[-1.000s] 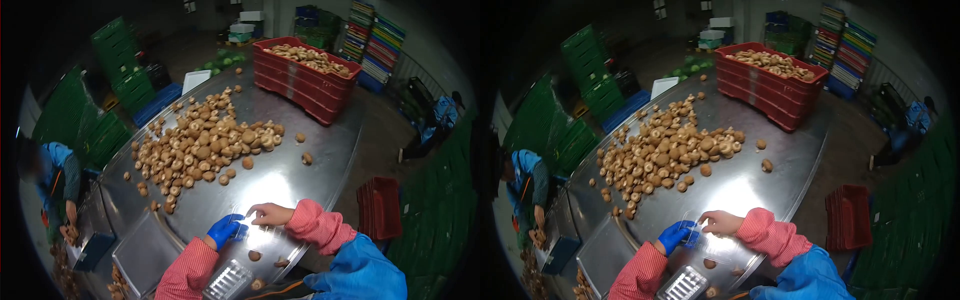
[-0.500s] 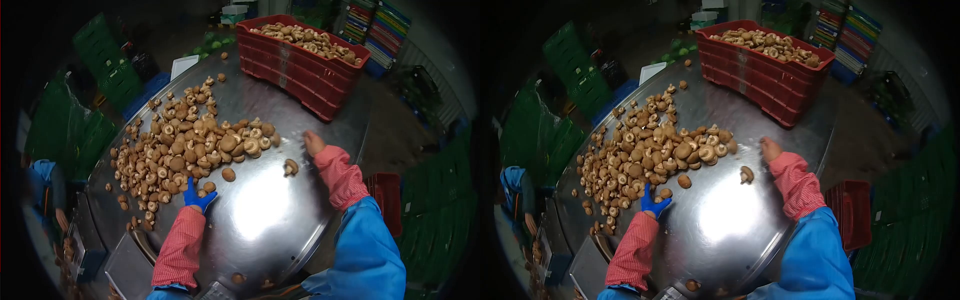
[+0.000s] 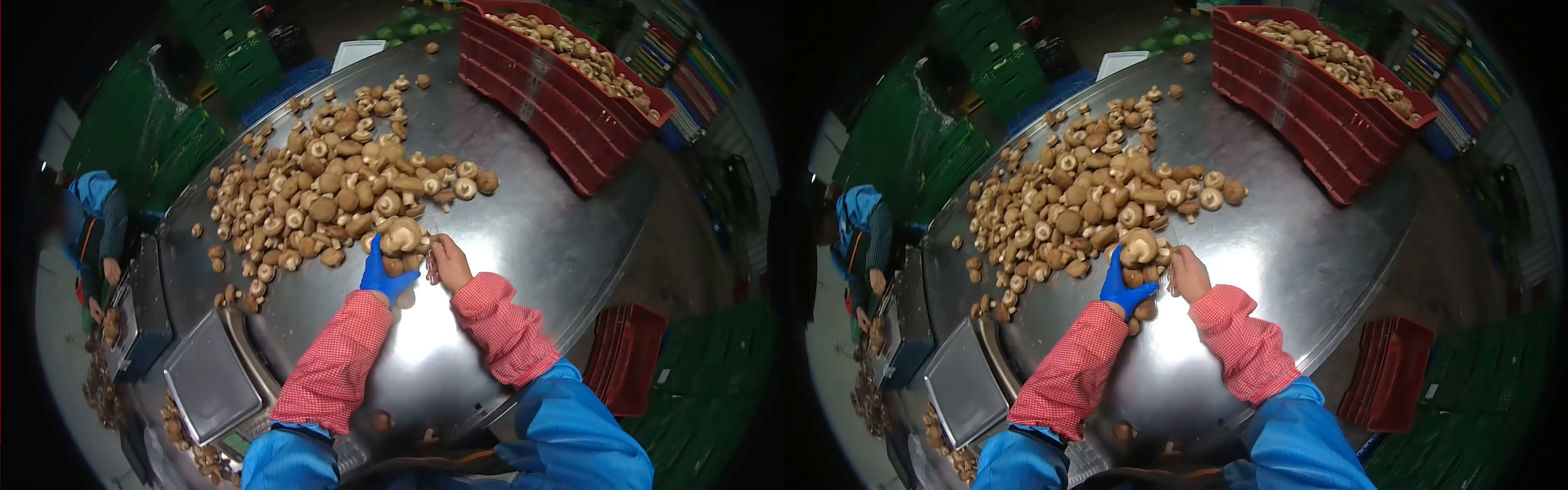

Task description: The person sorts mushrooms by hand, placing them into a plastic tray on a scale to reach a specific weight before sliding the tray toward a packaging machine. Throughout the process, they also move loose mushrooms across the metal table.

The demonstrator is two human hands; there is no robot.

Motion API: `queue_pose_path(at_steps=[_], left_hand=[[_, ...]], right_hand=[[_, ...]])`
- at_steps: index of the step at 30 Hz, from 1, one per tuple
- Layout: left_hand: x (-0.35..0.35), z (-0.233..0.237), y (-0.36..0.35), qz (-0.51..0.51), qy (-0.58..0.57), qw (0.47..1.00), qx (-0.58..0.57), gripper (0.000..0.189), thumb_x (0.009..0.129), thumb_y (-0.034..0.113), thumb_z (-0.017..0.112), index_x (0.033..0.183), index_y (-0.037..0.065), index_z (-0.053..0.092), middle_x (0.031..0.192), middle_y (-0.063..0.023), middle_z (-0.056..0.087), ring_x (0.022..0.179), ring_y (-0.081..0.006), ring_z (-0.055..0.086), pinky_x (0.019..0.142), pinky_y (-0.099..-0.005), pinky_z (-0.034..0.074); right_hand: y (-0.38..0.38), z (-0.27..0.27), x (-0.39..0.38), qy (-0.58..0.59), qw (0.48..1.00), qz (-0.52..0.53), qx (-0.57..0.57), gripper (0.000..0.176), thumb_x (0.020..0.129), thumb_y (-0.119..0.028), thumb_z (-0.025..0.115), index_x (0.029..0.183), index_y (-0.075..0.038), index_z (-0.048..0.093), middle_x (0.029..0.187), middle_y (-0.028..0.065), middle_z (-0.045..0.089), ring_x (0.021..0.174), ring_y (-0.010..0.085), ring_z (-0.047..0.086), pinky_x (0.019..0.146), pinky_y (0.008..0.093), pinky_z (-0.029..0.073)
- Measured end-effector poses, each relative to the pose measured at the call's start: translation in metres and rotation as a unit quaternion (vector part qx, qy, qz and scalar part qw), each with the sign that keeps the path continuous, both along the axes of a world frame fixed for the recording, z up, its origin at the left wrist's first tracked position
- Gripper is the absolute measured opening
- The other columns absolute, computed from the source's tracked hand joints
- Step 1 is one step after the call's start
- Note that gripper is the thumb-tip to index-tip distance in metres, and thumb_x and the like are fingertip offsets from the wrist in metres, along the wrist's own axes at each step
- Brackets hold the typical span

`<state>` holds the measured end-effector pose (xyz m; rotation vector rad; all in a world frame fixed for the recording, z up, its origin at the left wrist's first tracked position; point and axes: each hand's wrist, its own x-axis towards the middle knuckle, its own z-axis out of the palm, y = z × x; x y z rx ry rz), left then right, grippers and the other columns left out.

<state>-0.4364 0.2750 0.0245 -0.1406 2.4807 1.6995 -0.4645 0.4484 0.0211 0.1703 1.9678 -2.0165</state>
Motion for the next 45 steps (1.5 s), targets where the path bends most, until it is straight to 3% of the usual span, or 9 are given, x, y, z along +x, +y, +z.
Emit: queue_pose_path(at_steps=[8,12,16,19,22,28,36,41,45], left_hand=[[0.081,0.082,-0.002,-0.018,-0.110,0.975,-0.190,0.106,0.064,0.037,0.084,0.144,0.003,0.023,0.130,-0.0203,0.046,0.101,-0.0276,0.057,0.089,-0.0359,0.047],[0.119,0.044,-0.028,0.099,0.060,0.980,-0.164,0.092,0.069,0.041,0.080,0.140,0.005,0.033,0.102,-0.0144,0.056,0.081,-0.0221,0.057,0.077,-0.0344,0.050],[0.123,0.047,-0.084,0.188,-0.068,0.976,0.089,0.064,0.087,0.047,0.058,0.134,0.006,0.043,0.119,-0.0155,0.054,0.086,-0.0221,0.057,0.081,-0.0362,0.049],[0.121,0.055,-0.102,0.202,-0.334,0.875,0.285,0.057,0.094,0.048,0.046,0.133,0.007,0.043,0.122,-0.0122,0.053,0.095,-0.0206,0.056,0.088,-0.0372,0.045],[0.134,0.042,-0.123,0.123,-0.059,0.980,0.147,0.067,0.091,0.054,0.048,0.136,0.006,0.040,0.135,-0.0165,0.045,0.123,-0.0274,0.046,0.103,-0.0337,0.035],[0.165,0.097,-0.214,0.149,-0.160,0.953,0.211,0.065,0.089,0.059,0.046,0.133,0.012,0.047,0.125,-0.0089,0.056,0.109,-0.0200,0.055,0.095,-0.0354,0.043],[0.212,0.169,-0.314,0.153,-0.258,0.940,0.165,0.072,0.082,0.069,0.049,0.130,0.015,0.053,0.122,-0.0111,0.059,0.105,-0.0215,0.058,0.091,-0.0332,0.046],[0.212,0.113,-0.397,0.073,-0.160,0.984,-0.018,0.063,0.087,0.058,0.051,0.128,0.010,0.053,0.124,-0.0114,0.058,0.112,-0.0206,0.054,0.099,-0.0322,0.040],[0.220,0.104,-0.411,0.078,-0.051,0.986,-0.140,0.056,0.091,0.051,0.052,0.124,0.007,0.056,0.118,-0.0137,0.061,0.110,-0.0229,0.056,0.098,-0.0340,0.041]], right_hand=[[-0.047,-0.031,0.065,-0.037,0.950,-0.123,-0.283,0.025,0.099,-0.020,0.038,0.106,0.000,0.053,0.097,0.0108,0.060,0.088,0.0197,0.062,0.079,0.0305,0.052],[-0.059,-0.007,0.104,-0.023,0.964,-0.127,-0.234,0.026,0.099,-0.022,0.038,0.107,-0.002,0.052,0.096,0.0100,0.061,0.086,0.0183,0.062,0.075,0.0295,0.053],[-0.075,0.020,0.136,-0.045,0.964,-0.101,-0.243,0.026,0.099,-0.026,0.040,0.108,-0.005,0.052,0.095,0.0072,0.060,0.082,0.0164,0.061,0.064,0.0270,0.052],[-0.106,0.004,0.154,0.016,0.970,-0.074,-0.230,0.029,0.099,-0.030,0.039,0.110,-0.005,0.049,0.095,0.0098,0.060,0.080,0.0215,0.065,0.048,0.0285,0.054],[-0.142,0.028,0.174,-0.002,0.972,-0.045,-0.231,0.035,0.099,-0.034,0.037,0.116,-0.005,0.047,0.099,0.0108,0.060,0.083,0.0213,0.065,0.054,0.0294,0.055],[-0.193,0.142,0.203,-0.212,0.935,0.098,-0.266,0.059,0.098,-0.051,0.029,0.130,-0.001,0.037,0.104,0.0180,0.060,0.084,0.0231,0.066,0.067,0.0327,0.058],[-0.286,0.127,0.233,-0.204,0.924,0.298,-0.125,0.066,0.097,-0.053,0.031,0.133,0.002,0.027,0.089,0.0178,0.054,0.073,0.0252,0.063,0.067,0.0338,0.059],[-0.310,0.115,0.243,-0.099,0.920,0.373,-0.060,0.047,0.095,-0.041,0.049,0.112,0.002,0.050,0.079,0.0137,0.055,0.065,0.0209,0.062,0.055,0.0309,0.054],[-0.278,0.104,0.215,0.258,0.915,0.258,0.175,0.036,0.087,-0.028,0.061,0.111,-0.001,0.056,0.086,0.0162,0.060,0.070,0.0276,0.063,0.064,0.0370,0.051]])
